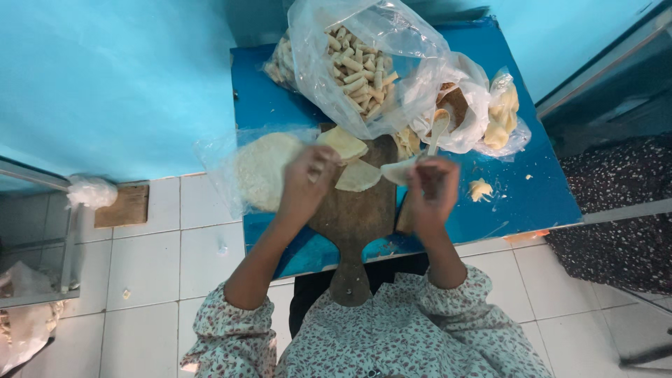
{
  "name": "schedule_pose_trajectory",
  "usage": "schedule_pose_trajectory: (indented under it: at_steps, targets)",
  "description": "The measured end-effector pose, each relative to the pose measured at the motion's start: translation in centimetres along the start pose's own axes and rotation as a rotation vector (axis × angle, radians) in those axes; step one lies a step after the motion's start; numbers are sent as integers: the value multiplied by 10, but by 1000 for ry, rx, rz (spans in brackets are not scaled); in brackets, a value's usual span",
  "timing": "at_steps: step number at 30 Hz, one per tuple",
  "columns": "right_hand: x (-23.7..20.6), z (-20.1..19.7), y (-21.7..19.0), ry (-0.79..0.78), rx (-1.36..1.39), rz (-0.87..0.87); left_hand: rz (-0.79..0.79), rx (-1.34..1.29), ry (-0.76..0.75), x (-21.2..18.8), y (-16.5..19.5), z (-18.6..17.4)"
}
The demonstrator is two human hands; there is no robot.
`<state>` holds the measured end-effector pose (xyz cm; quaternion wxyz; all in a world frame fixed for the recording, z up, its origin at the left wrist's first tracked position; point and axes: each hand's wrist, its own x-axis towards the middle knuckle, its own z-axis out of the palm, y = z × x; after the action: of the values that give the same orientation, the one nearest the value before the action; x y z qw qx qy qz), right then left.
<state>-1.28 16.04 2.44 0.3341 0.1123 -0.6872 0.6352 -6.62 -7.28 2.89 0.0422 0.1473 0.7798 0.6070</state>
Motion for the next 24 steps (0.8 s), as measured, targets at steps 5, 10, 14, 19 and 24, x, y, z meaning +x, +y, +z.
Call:
schedule_pose_trajectory:
  at_steps: [5,10,14,19,24]
  targets:
    - [8,10,-25,-577,-509,-533,-366,-610,-324,6,-10,15]
    - [6,23,-31,-337,-154,-51,-244,-754,-358,4,-7,15]
    - [8,22,-8,-321,87,400,216,-284,-253,1,2,22]
    - [11,16,15,-349,-57,403,128,42,-73,-5,19,25]
    - [16,14,20,-369,-177,488,13,185,-3,1,23,19]
